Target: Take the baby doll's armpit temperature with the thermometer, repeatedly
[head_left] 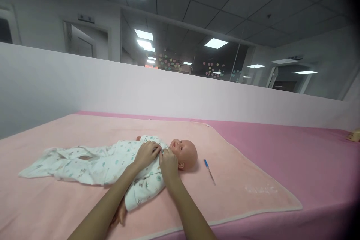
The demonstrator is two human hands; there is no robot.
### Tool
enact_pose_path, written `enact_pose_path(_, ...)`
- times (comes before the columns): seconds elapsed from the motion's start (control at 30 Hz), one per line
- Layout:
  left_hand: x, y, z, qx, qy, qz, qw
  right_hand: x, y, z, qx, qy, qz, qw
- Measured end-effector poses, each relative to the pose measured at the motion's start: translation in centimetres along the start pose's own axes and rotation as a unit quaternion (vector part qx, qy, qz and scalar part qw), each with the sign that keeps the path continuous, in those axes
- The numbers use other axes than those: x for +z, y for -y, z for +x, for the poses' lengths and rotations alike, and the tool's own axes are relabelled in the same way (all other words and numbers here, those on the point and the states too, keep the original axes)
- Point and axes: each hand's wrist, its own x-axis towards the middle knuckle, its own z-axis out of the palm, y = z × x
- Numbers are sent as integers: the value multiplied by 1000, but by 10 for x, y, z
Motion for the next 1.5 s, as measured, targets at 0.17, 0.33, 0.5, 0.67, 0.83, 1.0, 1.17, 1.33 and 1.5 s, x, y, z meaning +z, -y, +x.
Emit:
enact_pose_path(0.17, -1, -2, 1, -3, 0, -6, 1000, 7, -4, -1, -13, -27, 14, 999)
enact_pose_path(0.33, -4, -9, 0, 13, 0, 14, 1000, 11, -6, -1, -24, -28, 8, 999)
enact_pose_path(0.5, -2, -10, -1, 8, -21, 44, 999, 8, -7, -2, -51, -31, 9, 998)
enact_pose_path(0.67, -1, -9, -2, 14, -40, 58, 997, 8, -8, -3, -66, -27, 19, 997)
enact_pose_path(0.83, -1, -8, -3, -1, -38, 37, 999, 9, -10, -3, -65, -14, 45, 997)
enact_pose_path(1.0, -3, -8, -3, 24, -19, -7, 999, 7, -10, -5, -34, -25, 71, 997)
enact_pose_path(1.17, -5, -11, -4, 38, -15, -22, 999, 1, -7, -6, -1, -32, 89, 996)
enact_pose_path(1.33, -4, -9, -5, 36, -13, -27, 999, 4, -7, -7, -1, -38, 91, 995)
enact_pose_path(1.5, -3, -8, -4, 19, 0, -34, 999, 10, -9, -7, -15, -53, 84, 995)
